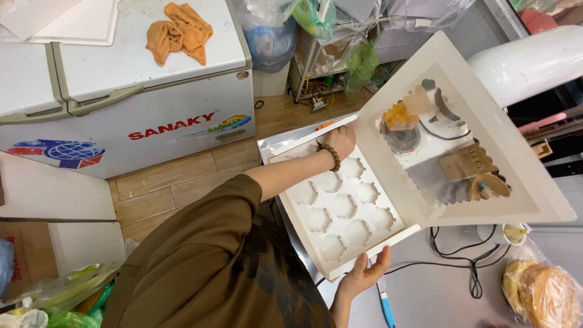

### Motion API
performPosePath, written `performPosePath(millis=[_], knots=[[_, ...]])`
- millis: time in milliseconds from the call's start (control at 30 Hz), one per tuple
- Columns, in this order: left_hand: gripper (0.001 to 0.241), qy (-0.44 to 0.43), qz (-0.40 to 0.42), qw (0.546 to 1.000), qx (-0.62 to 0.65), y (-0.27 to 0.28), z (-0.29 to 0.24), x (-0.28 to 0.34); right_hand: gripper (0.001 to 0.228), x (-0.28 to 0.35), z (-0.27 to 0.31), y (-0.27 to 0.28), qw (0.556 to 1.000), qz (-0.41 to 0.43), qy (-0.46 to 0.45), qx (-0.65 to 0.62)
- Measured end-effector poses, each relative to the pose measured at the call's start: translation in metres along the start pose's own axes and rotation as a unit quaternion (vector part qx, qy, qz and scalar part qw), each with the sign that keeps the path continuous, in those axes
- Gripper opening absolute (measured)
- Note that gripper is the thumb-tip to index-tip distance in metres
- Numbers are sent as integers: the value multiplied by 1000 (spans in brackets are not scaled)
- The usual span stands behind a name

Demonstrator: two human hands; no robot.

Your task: The person assembles a cardboard pastry box insert by folding the tabs, places the insert into a large cake box, and then fills the insert slots with small tarts.

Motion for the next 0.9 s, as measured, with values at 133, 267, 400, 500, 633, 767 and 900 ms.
performPosePath(millis=[133, 267, 400, 500, 633, 767, 900], knots=[[27, -12, 68, 996, -63, 1, 1, -12, 59, 0, -3, 4, 1000, 0, 10, 15], [31, -74, 19, 992, -105, 17, 4, -14, 59, 1, -7, 5, 1000, -6, 12, 19], [29, -141, 29, 987, -71, 10, 12, -7, 61, 3, -11, 7, 1000, -4, 22, 20], [26, -179, -14, 983, -42, -13, 17, -4, 62, -1, -13, 7, 999, -2, 43, 19], [22, -186, -91, 977, -50, -15, 18, -3, 65, -5, -13, 7, 999, -2, 43, 18], [20, -202, -11, 979, 4, 4, 12, -3, 66, -6, -17, 7, 999, 5, 33, -4], [17, -216, 91, 971, -39, -4, 0, -7, 67, -10, -14, 6, 999, 14, 49, -16]])
Point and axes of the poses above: each hand's wrist, its own x-axis away from the middle knuckle, its own y-axis out of the back of the hand, z = x × y, the point moved 5 cm from there along -x, towards the middle knuckle, and after that the axes turned 13 degrees about -y, right-handed, at the moved point
